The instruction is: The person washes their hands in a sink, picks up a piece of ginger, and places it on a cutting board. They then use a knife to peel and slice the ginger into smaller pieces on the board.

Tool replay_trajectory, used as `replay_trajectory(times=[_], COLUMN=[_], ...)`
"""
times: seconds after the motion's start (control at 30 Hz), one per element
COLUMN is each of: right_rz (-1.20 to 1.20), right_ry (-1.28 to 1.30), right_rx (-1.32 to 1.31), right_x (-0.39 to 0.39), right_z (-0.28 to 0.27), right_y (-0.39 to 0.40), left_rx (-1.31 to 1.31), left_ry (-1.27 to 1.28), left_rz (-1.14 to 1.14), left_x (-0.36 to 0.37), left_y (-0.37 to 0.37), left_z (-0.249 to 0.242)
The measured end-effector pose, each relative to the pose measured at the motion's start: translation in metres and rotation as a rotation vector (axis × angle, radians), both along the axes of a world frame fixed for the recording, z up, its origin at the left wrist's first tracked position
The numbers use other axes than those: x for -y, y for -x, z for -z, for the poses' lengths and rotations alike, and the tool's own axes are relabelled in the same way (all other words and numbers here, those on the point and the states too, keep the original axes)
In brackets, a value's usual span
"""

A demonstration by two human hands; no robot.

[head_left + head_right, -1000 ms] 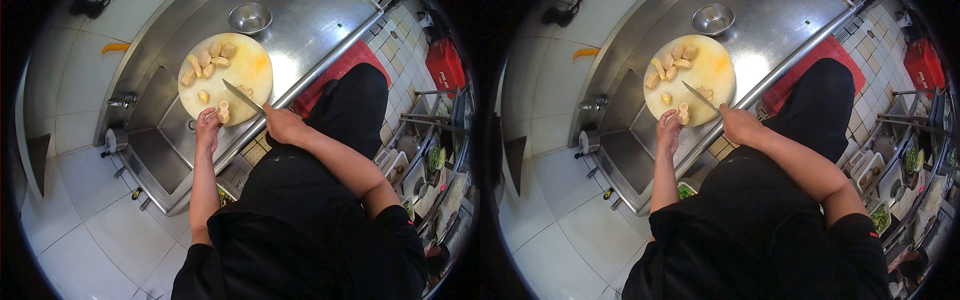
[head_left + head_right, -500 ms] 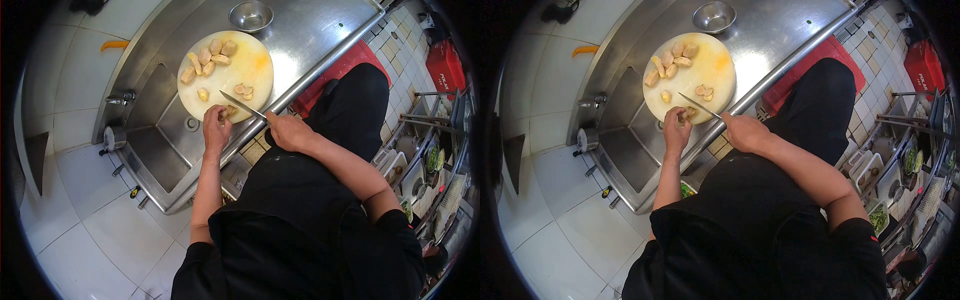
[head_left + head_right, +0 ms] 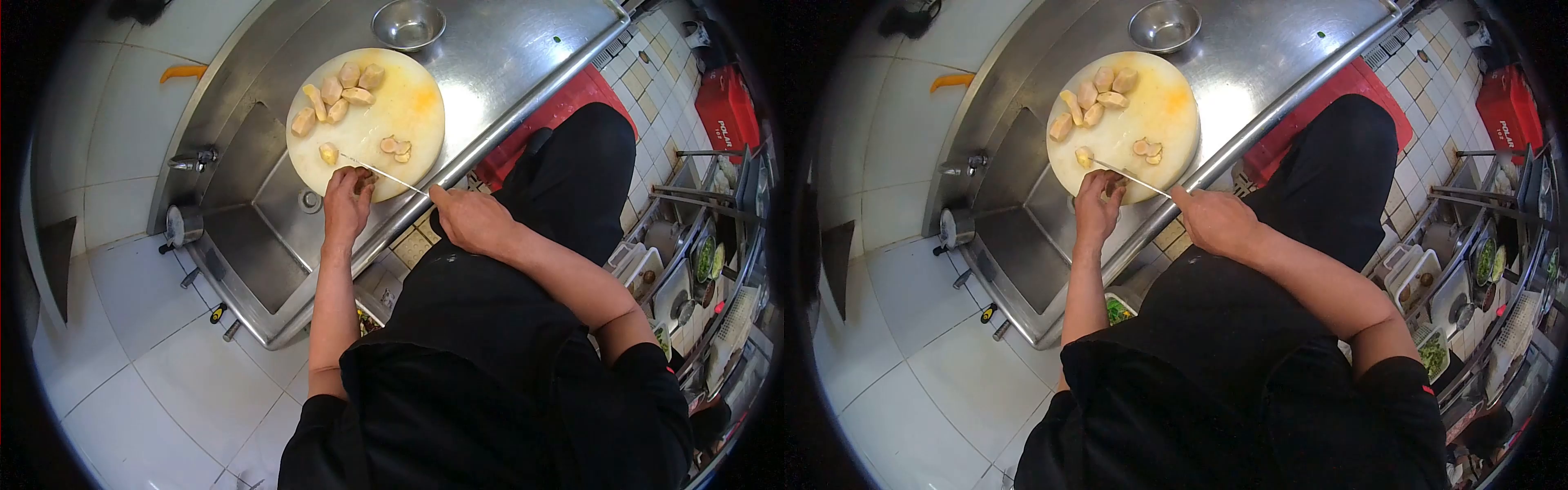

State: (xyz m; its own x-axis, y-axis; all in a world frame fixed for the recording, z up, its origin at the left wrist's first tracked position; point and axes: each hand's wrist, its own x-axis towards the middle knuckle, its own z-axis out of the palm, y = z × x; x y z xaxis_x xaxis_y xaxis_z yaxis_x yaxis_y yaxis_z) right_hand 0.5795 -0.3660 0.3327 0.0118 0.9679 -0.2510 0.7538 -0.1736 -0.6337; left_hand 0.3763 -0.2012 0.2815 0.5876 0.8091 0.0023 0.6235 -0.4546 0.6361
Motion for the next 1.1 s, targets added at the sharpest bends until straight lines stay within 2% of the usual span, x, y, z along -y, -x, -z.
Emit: replay_trajectory(times=[0.4, 0.83, 0.93, 1.0, 1.1], right_rz=[-0.04, -0.044, 0.053, 0.047, 0.014], right_ry=[0.152, 0.198, 0.179, 0.176, 0.169], right_rx=[-0.03, -0.125, -0.11, -0.105, -0.082], right_x=[-0.018, -0.046, -0.029, -0.02, -0.01], right_z=[0.002, 0.022, 0.015, 0.015, 0.009], right_y=[-0.003, -0.015, -0.011, -0.013, -0.015], left_rx=[-0.045, 0.09, 0.106, 0.053, 0.156], left_ry=[0.1, 0.063, 0.033, -0.192, -0.038], left_rz=[-0.047, -0.01, -0.05, -0.021, -0.114], left_x=[-0.008, 0.003, 0.015, 0.019, 0.026], left_y=[-0.008, 0.004, 0.016, 0.026, 0.034], left_z=[-0.006, 0.001, 0.005, 0.017, 0.034])
